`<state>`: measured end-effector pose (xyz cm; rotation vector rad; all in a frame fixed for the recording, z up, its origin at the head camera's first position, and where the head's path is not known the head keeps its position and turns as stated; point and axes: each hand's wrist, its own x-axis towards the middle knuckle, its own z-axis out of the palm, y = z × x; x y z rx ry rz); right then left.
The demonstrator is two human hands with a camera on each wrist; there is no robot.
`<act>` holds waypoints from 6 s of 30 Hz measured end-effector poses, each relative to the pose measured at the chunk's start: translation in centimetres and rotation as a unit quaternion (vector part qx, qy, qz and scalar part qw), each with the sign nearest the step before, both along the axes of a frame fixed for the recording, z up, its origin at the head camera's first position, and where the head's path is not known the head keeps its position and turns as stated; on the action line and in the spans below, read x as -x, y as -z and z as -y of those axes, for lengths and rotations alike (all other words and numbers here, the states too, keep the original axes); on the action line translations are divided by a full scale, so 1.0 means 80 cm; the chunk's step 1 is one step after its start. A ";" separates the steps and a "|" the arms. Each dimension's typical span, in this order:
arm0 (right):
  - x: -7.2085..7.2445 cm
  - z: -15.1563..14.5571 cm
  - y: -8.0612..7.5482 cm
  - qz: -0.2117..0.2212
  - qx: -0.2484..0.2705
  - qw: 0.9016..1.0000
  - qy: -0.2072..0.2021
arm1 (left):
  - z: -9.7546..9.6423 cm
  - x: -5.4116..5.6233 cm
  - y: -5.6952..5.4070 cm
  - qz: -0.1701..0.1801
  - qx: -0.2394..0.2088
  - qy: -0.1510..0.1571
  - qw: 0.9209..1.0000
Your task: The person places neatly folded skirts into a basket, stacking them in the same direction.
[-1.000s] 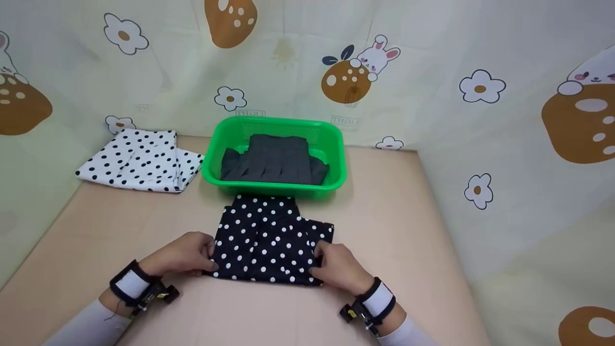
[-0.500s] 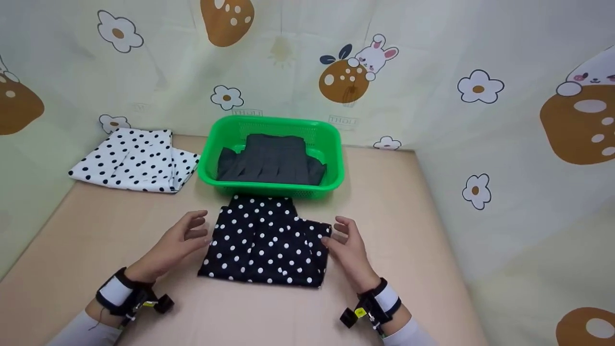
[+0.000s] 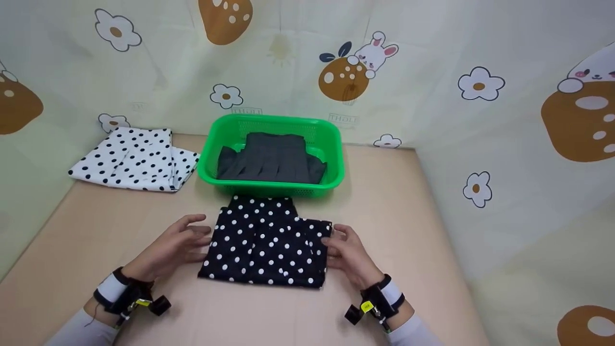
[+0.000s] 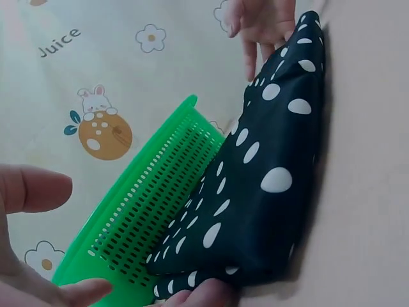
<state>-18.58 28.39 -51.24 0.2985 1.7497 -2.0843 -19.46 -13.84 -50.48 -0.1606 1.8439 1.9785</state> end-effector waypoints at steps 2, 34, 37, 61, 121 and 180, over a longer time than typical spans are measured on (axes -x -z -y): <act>0.000 0.000 0.001 0.007 -0.003 1.000 -0.016 | -0.003 0.000 0.001 0.004 0.006 0.001 1.000; 0.004 0.050 0.044 -0.102 -0.031 0.992 -0.060 | -0.057 0.000 0.046 -0.016 -0.001 -0.022 1.000; 0.002 0.052 0.043 -0.122 -0.077 0.989 -0.042 | -0.056 0.000 0.049 -0.020 -0.002 -0.026 0.999; -0.012 0.034 -0.003 -0.111 -0.020 0.992 -0.054 | -0.052 -0.020 0.010 -0.044 -0.077 -0.011 0.996; 0.199 0.084 -0.059 -0.268 -0.114 0.933 0.212 | -0.070 0.221 -0.057 -0.225 0.050 -0.138 0.963; 0.140 0.226 -0.051 -0.593 -0.292 0.739 0.132 | -0.044 0.179 -0.063 -0.298 0.130 -0.159 0.932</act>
